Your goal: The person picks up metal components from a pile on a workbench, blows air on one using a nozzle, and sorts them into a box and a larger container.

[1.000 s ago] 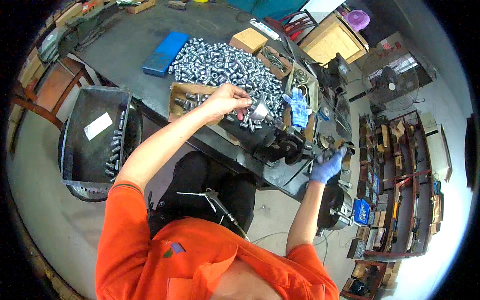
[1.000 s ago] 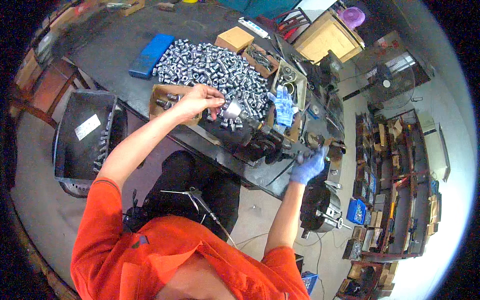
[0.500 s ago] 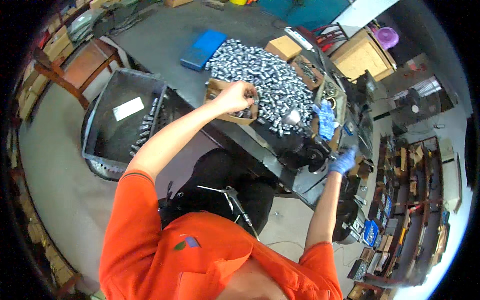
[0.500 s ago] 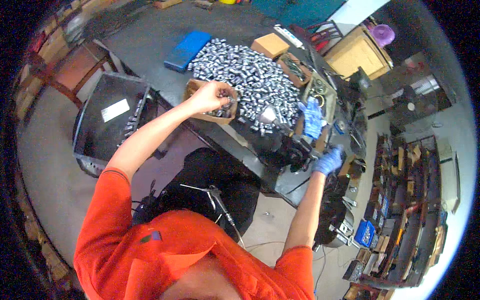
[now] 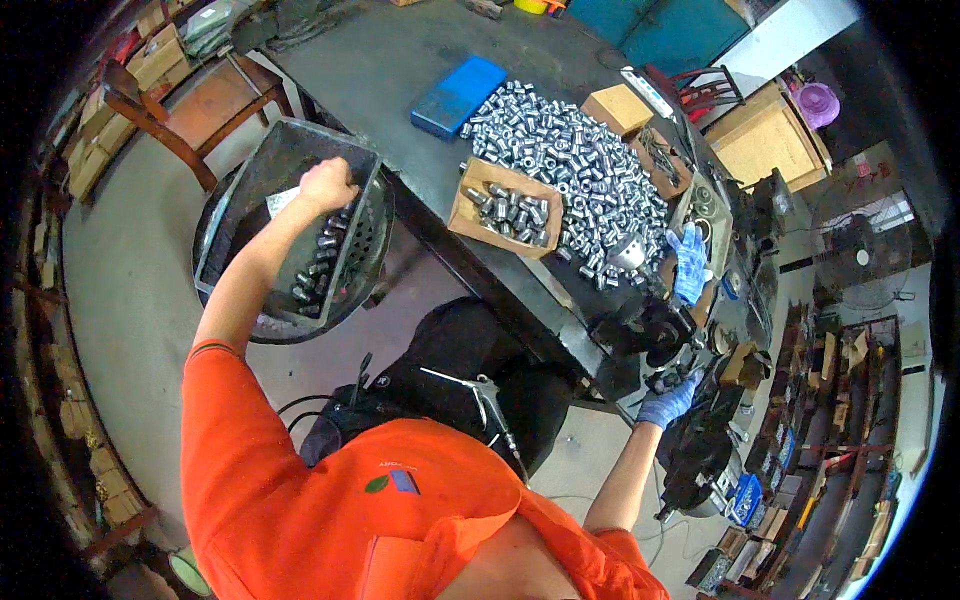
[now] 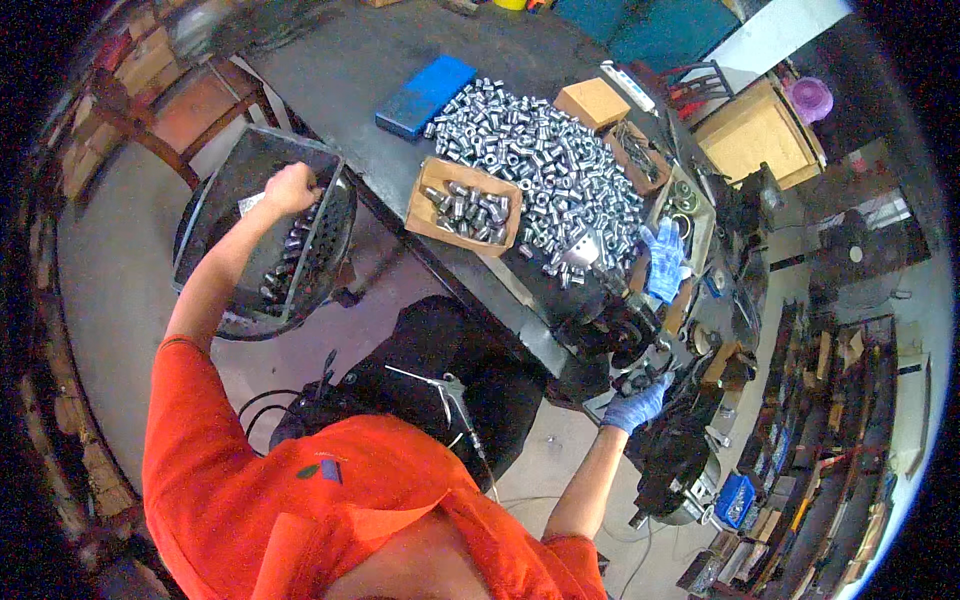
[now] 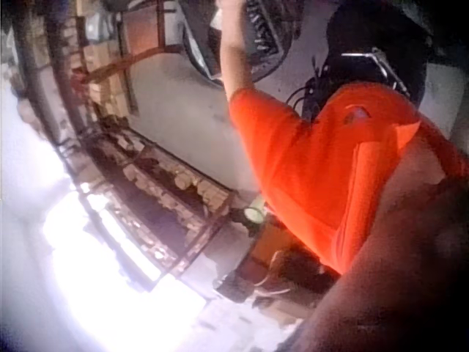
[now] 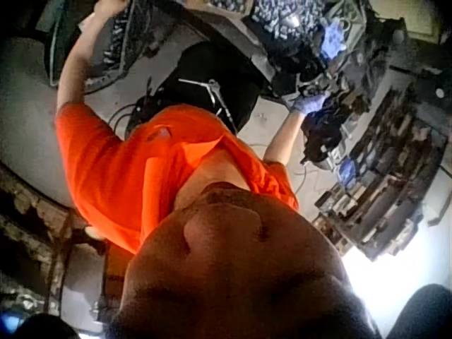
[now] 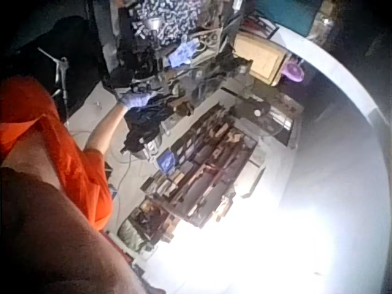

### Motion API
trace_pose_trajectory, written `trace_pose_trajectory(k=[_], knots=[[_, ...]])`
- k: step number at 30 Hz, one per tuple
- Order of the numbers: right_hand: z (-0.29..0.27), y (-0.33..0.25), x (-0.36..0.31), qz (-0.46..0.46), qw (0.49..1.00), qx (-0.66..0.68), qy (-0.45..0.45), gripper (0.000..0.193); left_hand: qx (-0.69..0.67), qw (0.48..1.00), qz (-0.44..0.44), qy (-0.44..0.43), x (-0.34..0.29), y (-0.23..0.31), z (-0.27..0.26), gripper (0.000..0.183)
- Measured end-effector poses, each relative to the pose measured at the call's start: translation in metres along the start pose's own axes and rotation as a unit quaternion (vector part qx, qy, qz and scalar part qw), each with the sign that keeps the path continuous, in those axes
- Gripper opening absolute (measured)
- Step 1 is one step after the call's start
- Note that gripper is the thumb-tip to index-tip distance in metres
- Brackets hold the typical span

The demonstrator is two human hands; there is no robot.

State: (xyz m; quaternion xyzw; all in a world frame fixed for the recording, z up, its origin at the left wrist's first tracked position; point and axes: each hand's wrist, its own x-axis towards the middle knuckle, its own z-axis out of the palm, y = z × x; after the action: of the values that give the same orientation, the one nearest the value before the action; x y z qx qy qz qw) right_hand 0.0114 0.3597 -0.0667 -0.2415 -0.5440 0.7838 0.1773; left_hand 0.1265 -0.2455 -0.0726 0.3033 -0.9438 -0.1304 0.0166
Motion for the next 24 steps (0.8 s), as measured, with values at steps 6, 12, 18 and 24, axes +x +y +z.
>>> trace_pose_trajectory(k=[6, 12, 18, 24], knots=[[-0.003, -0.004, -0.005, -0.002, 1.0, -0.002, -0.031, 0.038, 0.069, 0.996, 0.005, -0.055, 0.008, 0.002, 0.014, 0.029], [0.0, -0.008, -0.012, 0.009, 0.999, -0.006, -0.031, 0.039, 0.024, 0.996, -0.025, -0.078, 0.014, -0.005, 0.011, 0.032], [-0.005, -0.002, -0.004, -0.002, 1.0, -0.009, -0.023, 0.035, 0.12, 0.991, 0.007, -0.066, 0.01, 0.013, 0.002, 0.028], [-0.001, -0.003, -0.006, -0.006, 1.0, -0.028, 0.001, 0.045, 0.199, 0.974, 0.108, 0.003, 0.001, -0.001, 0.019, 0.027]])
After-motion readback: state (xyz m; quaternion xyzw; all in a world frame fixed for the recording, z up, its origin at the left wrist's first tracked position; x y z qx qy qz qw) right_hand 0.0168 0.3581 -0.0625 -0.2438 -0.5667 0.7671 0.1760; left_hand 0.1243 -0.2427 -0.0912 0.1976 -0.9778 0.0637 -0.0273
